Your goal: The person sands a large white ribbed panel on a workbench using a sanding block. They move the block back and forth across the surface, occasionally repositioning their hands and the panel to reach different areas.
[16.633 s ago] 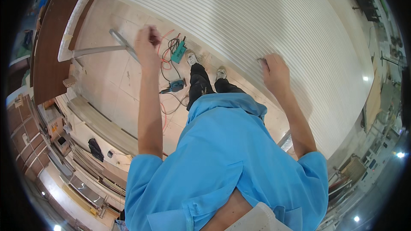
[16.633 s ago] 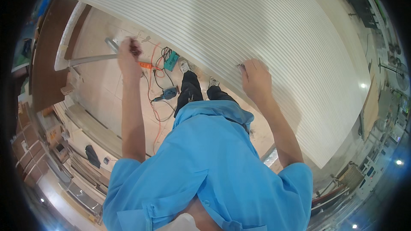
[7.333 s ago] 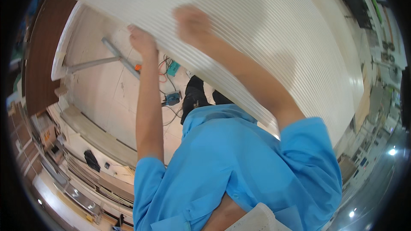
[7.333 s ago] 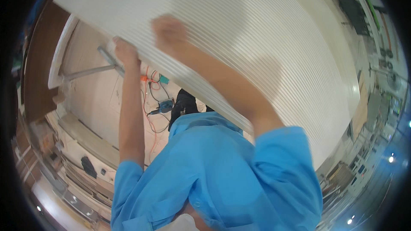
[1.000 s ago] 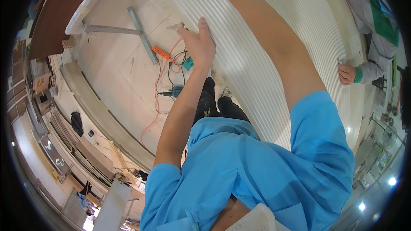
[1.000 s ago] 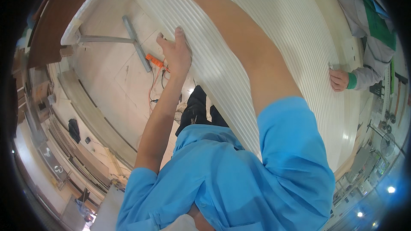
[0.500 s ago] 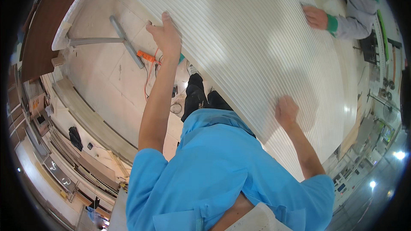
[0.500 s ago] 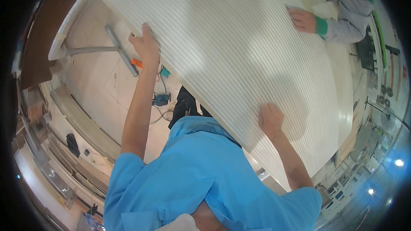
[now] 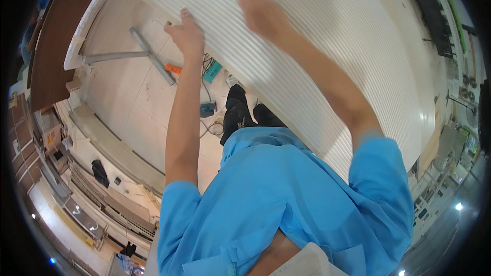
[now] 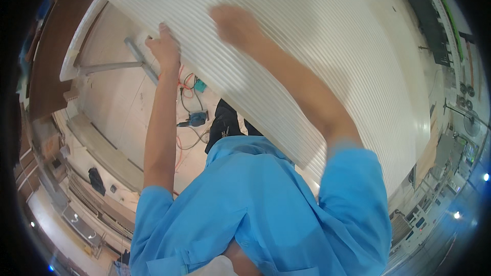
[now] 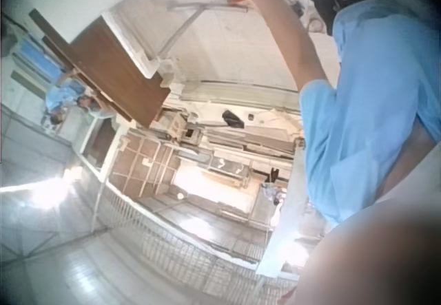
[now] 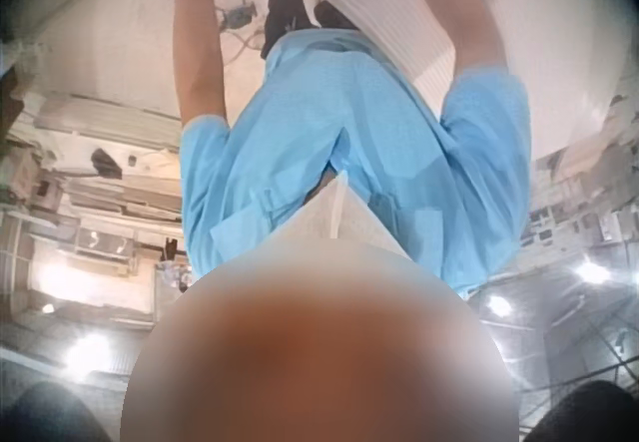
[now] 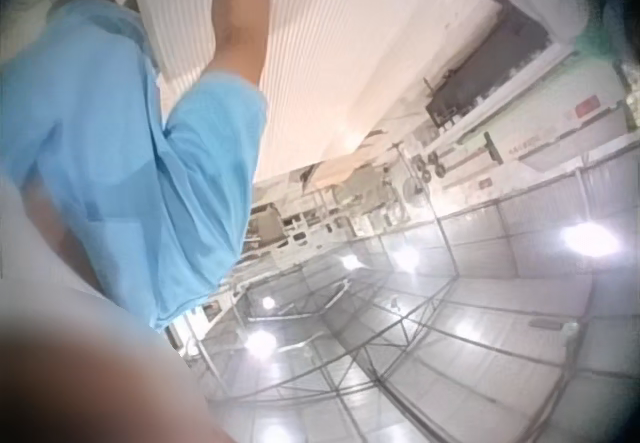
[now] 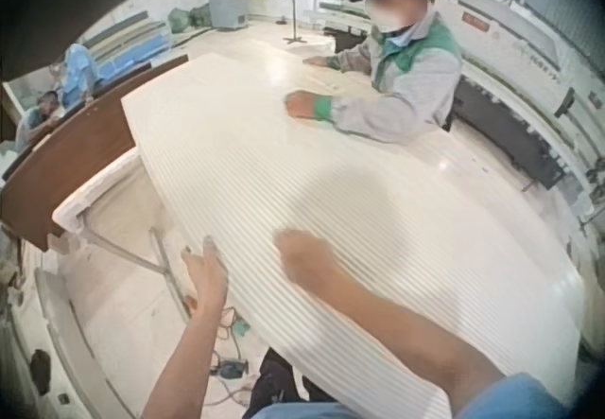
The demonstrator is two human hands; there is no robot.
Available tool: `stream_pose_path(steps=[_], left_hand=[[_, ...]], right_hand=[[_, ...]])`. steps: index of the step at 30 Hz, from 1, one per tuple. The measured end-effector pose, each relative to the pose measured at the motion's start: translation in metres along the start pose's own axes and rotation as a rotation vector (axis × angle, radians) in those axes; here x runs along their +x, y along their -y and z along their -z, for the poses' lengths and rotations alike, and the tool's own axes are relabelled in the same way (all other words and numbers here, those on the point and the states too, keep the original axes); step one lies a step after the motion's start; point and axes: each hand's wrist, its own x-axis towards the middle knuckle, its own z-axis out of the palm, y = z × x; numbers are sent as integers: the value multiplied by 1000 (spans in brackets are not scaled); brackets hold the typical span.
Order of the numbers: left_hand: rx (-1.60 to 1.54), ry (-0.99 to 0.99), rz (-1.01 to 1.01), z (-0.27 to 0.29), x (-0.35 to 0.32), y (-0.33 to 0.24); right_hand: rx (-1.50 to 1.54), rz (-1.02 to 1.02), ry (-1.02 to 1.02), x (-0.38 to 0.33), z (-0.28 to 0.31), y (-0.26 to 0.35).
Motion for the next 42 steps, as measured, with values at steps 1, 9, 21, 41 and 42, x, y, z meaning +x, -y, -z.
stream_pose_path(steps=[1,9,21,41,42], left_hand=[[-12,3,38,-1,-1,-1],[-140,5,-9,-6,13,11],[-65,-32,-99,-6,6,13],[-111,-45,-59,-14,2,17],[-123,-59,-67,-14,3,18]], right_hand=[[23,-93,40,-54,22,0],[61,-452,32,-277,142,12],[-146,-320,80,-207,107,15],[33,63,-55,130,-50,-16],[39,127,-126,79,-33,-19]])
